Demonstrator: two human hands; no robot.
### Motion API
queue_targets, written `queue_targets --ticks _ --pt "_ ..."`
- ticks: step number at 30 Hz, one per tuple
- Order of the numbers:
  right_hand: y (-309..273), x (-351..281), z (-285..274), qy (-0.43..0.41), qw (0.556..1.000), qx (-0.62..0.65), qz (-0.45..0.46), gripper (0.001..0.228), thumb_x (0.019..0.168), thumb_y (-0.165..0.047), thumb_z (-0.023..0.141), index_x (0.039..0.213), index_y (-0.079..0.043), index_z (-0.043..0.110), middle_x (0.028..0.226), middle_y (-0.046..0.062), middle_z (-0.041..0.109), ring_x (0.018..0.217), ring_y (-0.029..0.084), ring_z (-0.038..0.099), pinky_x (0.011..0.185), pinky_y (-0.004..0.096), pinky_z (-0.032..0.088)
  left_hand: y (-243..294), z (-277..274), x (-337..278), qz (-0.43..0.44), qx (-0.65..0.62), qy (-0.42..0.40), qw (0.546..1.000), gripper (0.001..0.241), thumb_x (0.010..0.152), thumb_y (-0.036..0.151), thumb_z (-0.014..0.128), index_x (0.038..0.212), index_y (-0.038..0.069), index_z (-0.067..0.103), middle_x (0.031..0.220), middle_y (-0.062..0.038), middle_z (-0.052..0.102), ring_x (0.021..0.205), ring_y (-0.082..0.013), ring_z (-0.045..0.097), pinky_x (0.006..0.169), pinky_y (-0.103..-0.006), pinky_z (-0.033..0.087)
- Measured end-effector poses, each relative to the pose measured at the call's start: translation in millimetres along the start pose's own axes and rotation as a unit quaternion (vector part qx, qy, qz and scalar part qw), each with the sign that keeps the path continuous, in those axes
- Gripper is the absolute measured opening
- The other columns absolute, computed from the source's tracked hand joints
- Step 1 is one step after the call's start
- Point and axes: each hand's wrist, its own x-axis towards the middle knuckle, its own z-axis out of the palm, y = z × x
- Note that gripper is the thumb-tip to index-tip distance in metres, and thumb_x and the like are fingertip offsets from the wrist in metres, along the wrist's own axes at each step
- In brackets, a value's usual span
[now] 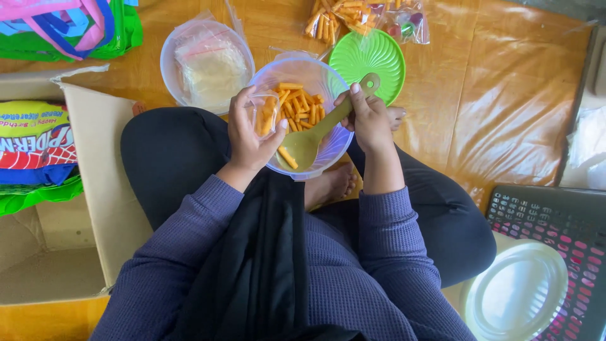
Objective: Transferring orange stick-shaped snacks into a clear plastic bowl using a spoon and hands.
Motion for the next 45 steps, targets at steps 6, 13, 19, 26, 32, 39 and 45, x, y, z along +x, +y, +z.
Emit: queue_targets --ticks 6,13,19,26,32,39,45 --pt "-22.9 -8.4 -5.2 0.079 0.995 0.057 -0.038 0.058 0.108 -0.046 0.045 0.084 0.001 0.069 0.048 0.009 0.048 0.037 0.009 0.046 0.036 0.018 0.04 2.6 1.8 4.8 0.023 0.036 -0.006 0.999 0.072 0.08 0.017 0.088 0.139 0.004 0.049 0.114 -0.015 0.06 0.105 -0.034 0.063 0.105 -0.0518 0.046" --pt "-67.4 -32.6 -9.8 0.097 0.973 0.152 -0.142 0.06 0.106 -0.051 0.041 0.081 0.0 0.063 0.043 0.011 0.043 0.03 0.01 0.041 0.032 0.019 0.036 9.4 5.8 3.3 0.055 0.105 -0.041 0.992 0.083 0.068 0.022 0.095 0.138 0.005 0.053 0.113 -0.011 0.066 0.106 -0.0329 0.066 0.113 -0.0621 0.033" --pt "-52.6 -29.9 10.1 0.155 0.954 0.205 -0.157 0.058 0.105 -0.047 0.045 0.074 0.0 0.059 0.042 0.01 0.046 0.03 0.01 0.047 0.031 0.018 0.041 10.1 4.1 2.1 0.067 0.11 -0.085 0.988 0.084 0.065 0.02 0.094 0.138 0.008 0.055 0.111 -0.009 0.07 0.108 -0.0305 0.065 0.117 -0.0617 0.025" --pt "-69.6 -35.6 -0.5 0.197 0.944 0.192 -0.184 0.063 0.105 -0.05 0.044 0.07 0.0 0.059 0.04 0.013 0.043 0.027 0.012 0.041 0.029 0.02 0.034 7.6 2.8 0.8 0.048 0.11 -0.084 0.989 0.083 0.064 0.02 0.096 0.136 0.01 0.057 0.109 -0.006 0.071 0.107 -0.0296 0.066 0.117 -0.0598 0.026" --pt "-62.0 -34.6 -28.7 0.2 0.961 0.04 -0.189 0.044 0.106 -0.035 0.057 0.08 -0.001 0.066 0.054 0.013 0.054 0.039 0.014 0.053 0.035 0.022 0.043 -10.0 6.5 -4.3 0.045 0.101 -0.057 0.992 0.061 0.078 0.022 0.09 0.131 0.011 0.06 0.111 -0.005 0.071 0.106 -0.0288 0.068 0.115 -0.0576 0.031" --pt "-46.7 -36.3 24.0 -0.027 0.918 -0.351 -0.181 0.021 0.09 -0.027 0.084 0.099 -0.009 0.077 0.074 0.017 0.071 0.063 0.033 0.069 0.066 0.038 0.052 -7.1 5.8 -2.6 0.038 0.075 -0.041 0.996 0.051 0.087 0.019 0.085 0.13 0.01 0.059 0.121 -0.007 0.071 0.114 -0.0293 0.069 0.117 -0.0564 0.03" --pt "20.9 -18.1 59.1 -0.062 0.912 -0.392 -0.104 0.014 0.098 -0.02 0.067 0.105 -0.011 0.076 0.077 0.009 0.07 0.071 0.029 0.072 0.061 0.035 0.057 7.5 -0.2 3.7 0.022 0.083 -0.017 0.996 0.068 0.086 0.032 0.087 0.138 0.007 0.05 0.126 -0.013 0.063 0.115 -0.0315 0.065 0.115 -0.057 0.038"
